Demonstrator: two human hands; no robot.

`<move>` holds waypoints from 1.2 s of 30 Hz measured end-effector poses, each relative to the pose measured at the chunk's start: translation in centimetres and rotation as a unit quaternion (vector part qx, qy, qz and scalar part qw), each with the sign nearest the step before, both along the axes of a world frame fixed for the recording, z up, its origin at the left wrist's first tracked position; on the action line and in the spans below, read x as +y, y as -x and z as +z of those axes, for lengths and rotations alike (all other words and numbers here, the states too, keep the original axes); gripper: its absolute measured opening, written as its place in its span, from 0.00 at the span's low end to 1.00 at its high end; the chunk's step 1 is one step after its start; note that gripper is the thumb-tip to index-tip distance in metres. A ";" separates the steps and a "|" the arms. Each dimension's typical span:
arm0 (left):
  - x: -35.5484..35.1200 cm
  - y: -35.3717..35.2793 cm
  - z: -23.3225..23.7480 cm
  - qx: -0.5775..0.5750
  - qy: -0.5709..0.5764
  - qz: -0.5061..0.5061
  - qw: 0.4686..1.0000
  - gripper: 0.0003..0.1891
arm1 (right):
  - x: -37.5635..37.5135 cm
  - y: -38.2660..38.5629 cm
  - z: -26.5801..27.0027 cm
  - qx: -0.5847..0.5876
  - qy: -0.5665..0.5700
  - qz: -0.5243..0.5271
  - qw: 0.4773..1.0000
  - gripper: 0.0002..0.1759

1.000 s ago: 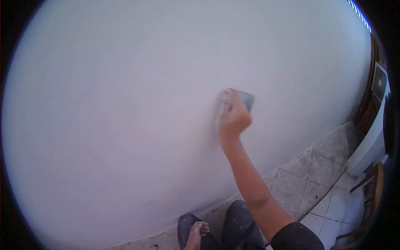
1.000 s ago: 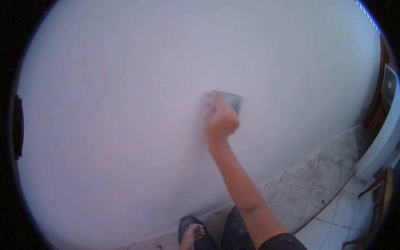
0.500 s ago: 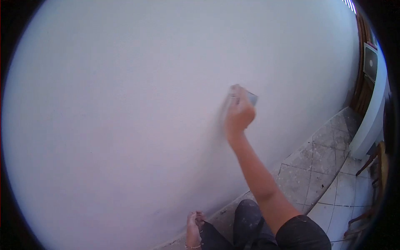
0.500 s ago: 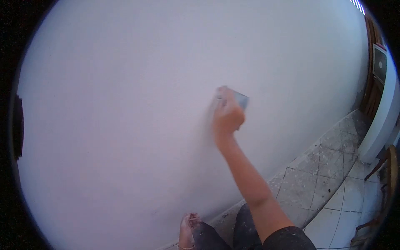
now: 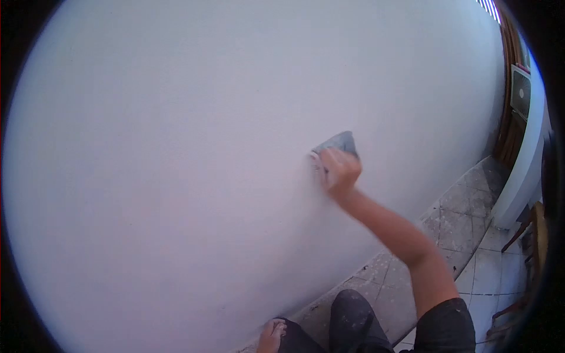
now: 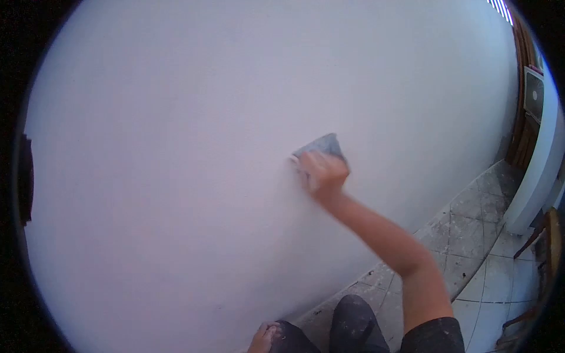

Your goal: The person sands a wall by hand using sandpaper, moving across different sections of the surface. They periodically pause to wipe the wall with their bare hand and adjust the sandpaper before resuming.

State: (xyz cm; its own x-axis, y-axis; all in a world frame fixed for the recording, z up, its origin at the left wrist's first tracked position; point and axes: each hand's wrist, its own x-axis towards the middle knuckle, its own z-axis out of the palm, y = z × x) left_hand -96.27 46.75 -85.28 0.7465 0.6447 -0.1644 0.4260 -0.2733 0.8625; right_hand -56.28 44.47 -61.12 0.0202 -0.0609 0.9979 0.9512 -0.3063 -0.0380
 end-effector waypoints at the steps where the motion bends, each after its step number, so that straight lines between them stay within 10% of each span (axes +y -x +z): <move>1: 0.0 -0.7 -0.1 0.052 -0.115 0.003 0.992 0.15 | 0.9 2.1 0.5 0.057 -0.032 0.047 0.997 0.11; 4: -0.2 -4.1 1.6 0.028 -0.098 -0.061 0.993 0.17 | 3.3 4.3 -1.8 -0.114 0.063 0.102 0.986 0.01; 7: -1.7 -7.1 5.3 -0.143 0.195 -0.126 0.962 0.14 | 2.1 3.9 -5.0 -0.369 0.266 0.121 0.882 0.05; 10: -1.7 -6.1 4.4 -0.140 0.230 -0.101 0.958 0.18 | 1.2 -6.2 -6.6 -0.466 0.342 0.199 0.791 0.02; 13: 2.5 -3.7 -1.7 -0.072 0.446 -0.074 0.889 0.21 | -3.5 -6.1 1.3 -0.297 0.205 0.013 0.933 0.07; 18: -0.3 -5.9 4.4 -0.095 0.291 -0.017 0.952 0.18 | 2.0 2.7 0.5 -0.056 0.059 0.012 0.997 0.10; 25: -2.9 -4.8 5.8 -0.154 0.246 -0.047 0.956 0.20 | -0.9 -0.8 -2.5 -0.407 0.191 0.064 0.891 0.11; 32: -0.7 -5.5 3.9 0.015 0.254 -0.011 0.967 0.19 | 2.2 3.4 -0.4 0.006 0.025 0.032 0.999 0.06; 36: -1.9 -8.9 7.8 -0.145 0.227 -0.139 0.953 0.19 | 2.9 4.1 -3.9 -0.269 0.133 0.102 0.948 0.06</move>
